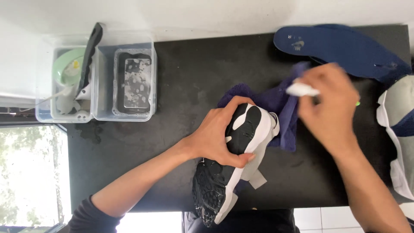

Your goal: Cleaning the midsole of a sneaker using a brush, cleaning solution, and a cloth.

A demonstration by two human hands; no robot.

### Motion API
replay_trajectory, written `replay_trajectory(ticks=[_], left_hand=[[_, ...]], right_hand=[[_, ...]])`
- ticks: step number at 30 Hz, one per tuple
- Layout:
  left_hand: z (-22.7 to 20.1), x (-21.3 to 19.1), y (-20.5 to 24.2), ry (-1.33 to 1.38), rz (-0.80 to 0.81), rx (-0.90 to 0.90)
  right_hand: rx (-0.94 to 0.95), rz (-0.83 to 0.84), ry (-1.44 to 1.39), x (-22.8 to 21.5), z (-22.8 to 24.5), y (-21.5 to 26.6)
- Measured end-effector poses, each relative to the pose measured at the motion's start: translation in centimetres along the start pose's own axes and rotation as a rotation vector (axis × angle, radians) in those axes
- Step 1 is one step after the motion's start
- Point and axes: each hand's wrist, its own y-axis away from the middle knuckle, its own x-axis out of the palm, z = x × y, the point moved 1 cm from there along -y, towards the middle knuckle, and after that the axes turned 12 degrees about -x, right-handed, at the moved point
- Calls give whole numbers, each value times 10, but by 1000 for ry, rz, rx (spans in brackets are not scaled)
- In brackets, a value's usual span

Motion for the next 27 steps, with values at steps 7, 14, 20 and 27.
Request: replay_trajectory(ticks=[7,14,20,27], left_hand=[[8,-4,2,10,12,-5],[11,-6,1,67,35,1],[9,-7,-4,65,41,-21],[2,-9,-9,58,28,-67]], right_hand=[[90,-120,-193,-23,33,2],[-343,-215,-251,-7,58,0],[-166,-86,-140,1,66,-6],[-427,-127,102,5,58,-6]])
